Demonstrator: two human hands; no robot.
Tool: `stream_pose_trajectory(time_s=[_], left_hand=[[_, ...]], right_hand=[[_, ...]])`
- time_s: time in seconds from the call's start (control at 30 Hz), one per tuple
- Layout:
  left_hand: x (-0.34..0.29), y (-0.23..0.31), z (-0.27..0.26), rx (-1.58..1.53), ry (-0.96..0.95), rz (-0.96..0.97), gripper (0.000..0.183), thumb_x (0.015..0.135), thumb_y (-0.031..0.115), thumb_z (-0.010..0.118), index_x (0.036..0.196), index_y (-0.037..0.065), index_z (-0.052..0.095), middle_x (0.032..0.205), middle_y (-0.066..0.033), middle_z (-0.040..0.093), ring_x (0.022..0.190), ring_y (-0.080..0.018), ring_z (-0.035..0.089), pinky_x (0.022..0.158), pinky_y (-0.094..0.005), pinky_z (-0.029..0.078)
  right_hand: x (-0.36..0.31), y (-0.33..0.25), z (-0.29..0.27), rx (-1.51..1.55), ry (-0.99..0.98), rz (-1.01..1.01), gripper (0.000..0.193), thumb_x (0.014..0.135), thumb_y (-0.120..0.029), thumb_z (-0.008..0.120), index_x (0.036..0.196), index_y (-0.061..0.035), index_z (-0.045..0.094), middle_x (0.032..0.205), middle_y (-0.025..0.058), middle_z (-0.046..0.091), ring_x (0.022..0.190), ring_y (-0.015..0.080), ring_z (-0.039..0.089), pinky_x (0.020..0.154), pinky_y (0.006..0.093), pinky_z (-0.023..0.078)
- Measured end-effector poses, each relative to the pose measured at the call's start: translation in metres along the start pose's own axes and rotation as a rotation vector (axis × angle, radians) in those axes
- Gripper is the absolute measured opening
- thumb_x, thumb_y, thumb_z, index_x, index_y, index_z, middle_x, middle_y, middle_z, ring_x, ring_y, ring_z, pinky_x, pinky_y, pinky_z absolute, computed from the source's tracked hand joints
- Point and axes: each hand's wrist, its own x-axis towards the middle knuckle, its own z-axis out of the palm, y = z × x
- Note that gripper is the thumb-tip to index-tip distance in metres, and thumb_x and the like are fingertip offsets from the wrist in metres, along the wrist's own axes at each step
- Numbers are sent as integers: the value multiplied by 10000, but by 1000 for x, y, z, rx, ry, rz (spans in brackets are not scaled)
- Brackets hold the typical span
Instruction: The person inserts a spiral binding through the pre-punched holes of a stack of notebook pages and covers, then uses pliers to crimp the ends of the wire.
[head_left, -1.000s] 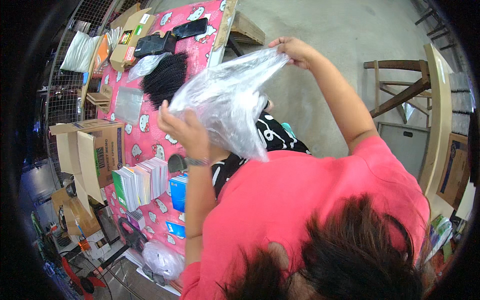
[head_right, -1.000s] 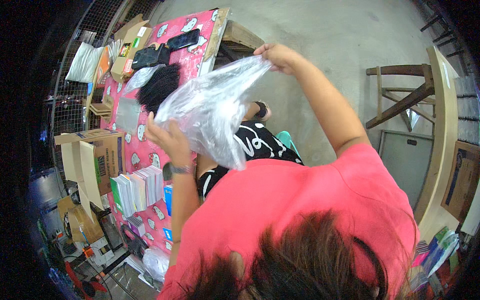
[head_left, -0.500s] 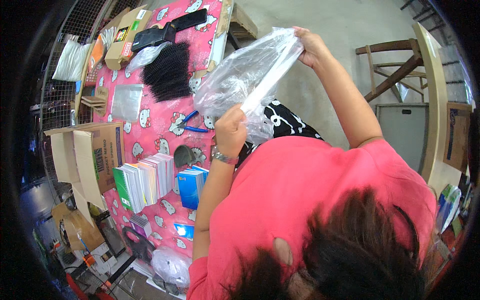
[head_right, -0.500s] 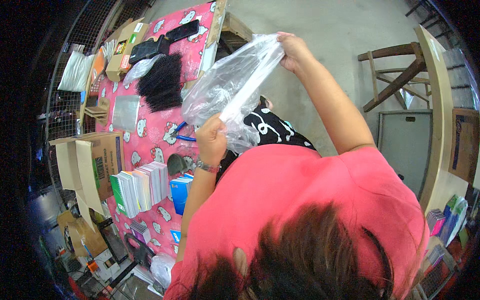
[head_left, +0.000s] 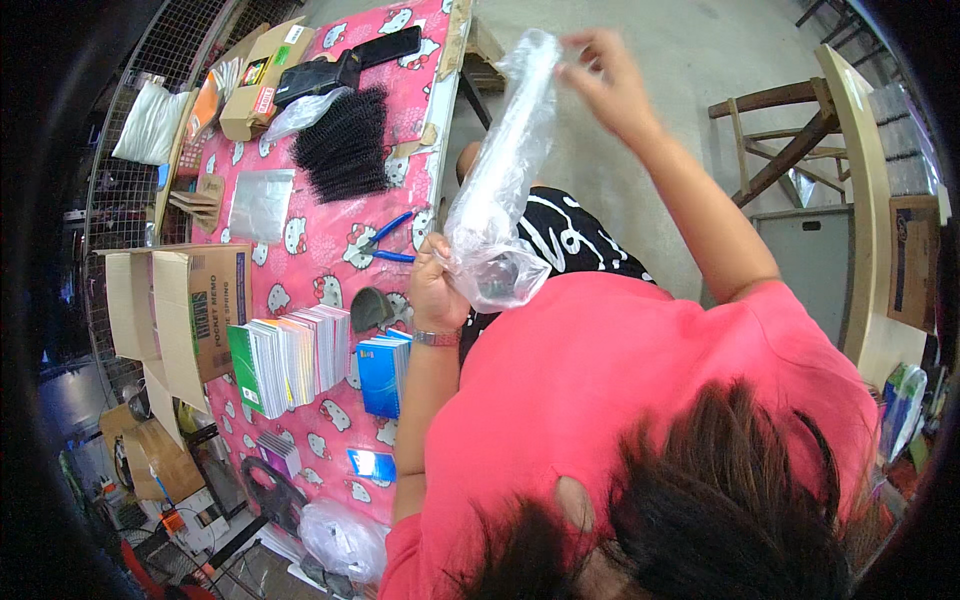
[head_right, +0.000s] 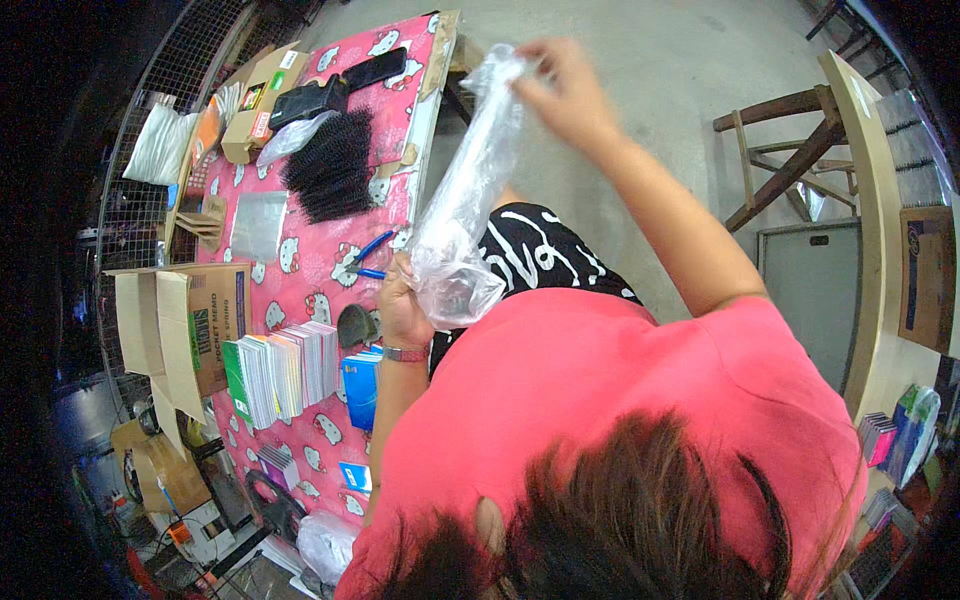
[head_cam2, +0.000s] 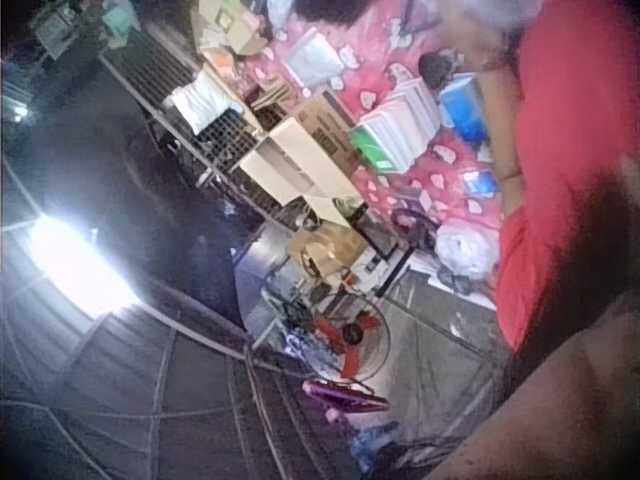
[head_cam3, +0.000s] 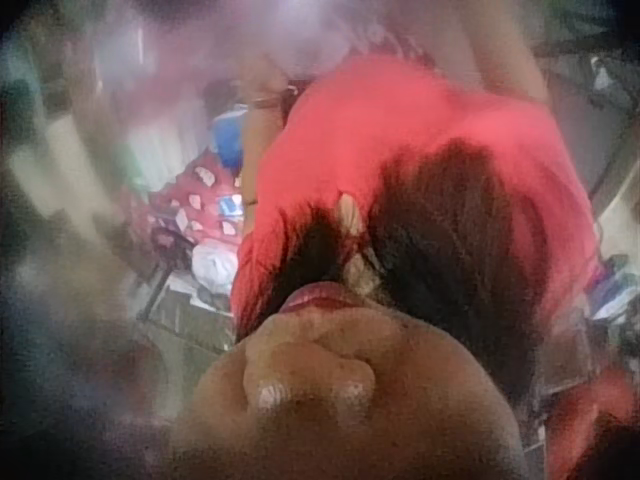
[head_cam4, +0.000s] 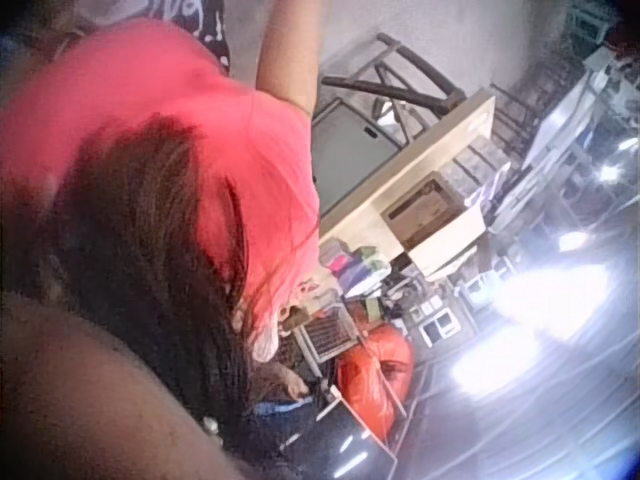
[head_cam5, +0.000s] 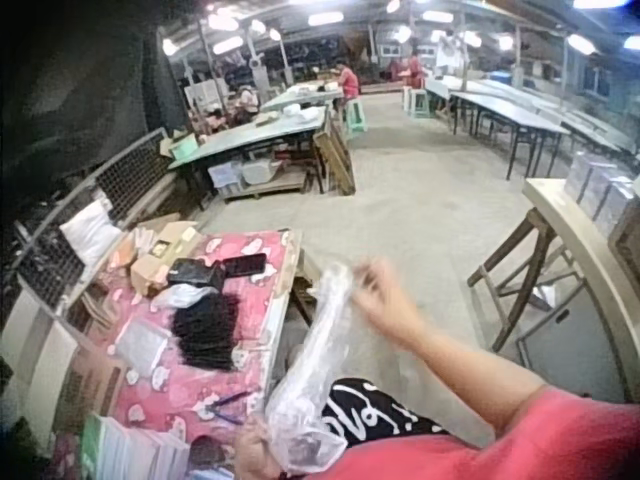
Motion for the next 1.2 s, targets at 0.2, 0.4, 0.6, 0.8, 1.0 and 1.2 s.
stream_pose_trajectory(time_s=[0.2, 0.4, 0.6, 0.8, 1.0, 1.2], left_hand=[[3, -11, -21, 5, -66, -93, 134, 734, -35, 475, 807, 77, 465, 1096, -182, 607, 1048, -327, 594, 955, -528, 482], [3, 2, -15, 56, -160, -143, 48, 775, 74, 511, 815, 52, 496, 911, -100, 615, 874, -198, 591, 813, -345, 469], [44, 13, 5, 631, 87, -135, 374, 940, 402, 561, 774, 68, 539, 765, -10, 591, 714, -96, 520, 671, -250, 428], [64, 17, 29, 876, 295, 55, 258, 994, 227, 523, 831, 46, 609, 712, 44, 546, 644, -51, 443, 577, -246, 382], [68, 5, 37, 584, 313, 21, 260, 1004, 213, 497, 812, 77, 609, 709, 48, 524, 618, -39, 393, 552, -238, 340], [75, 10, 12, 947, 371, 161, 243, 1008, 171, 460, 866, 63, 625, 752, 24, 580, 654, -76, 446, 584, -276, 373]], right_hand=[[-92, -39, 45, -93, -545, -329, 277, 786, -234, 746, 969, -55, 642, 965, 104, 630, 868, 212, 578, 791, 328, 465], [-102, -25, 77, 258, -780, 469, 371, 729, -234, 799, 942, -6, 598, 852, 89, 623, 721, 193, 545, 687, 315, 461], [-95, -45, 72, -10, -782, 19, 365, 705, -215, 770, 956, -1, 614, 901, 172, 648, 814, 320, 610, 735, 406, 481], [-63, -62, 41, -27, -968, 31, 377, 856, -380, 679, 963, -30, 587, 643, 204, 537, 611, 367, 573, 590, 433, 449], [-77, -34, 52, 124, -460, -199, 315, 895, -340, 612, 941, -37, 538, 736, 209, 584, 662, 429, 557, 627, 464, 459], [-69, -39, 50, 56, -829, -173, 218, 914, -260, 571, 905, -47, 527, 736, 213, 585, 729, 441, 575, 649, 500, 447]])
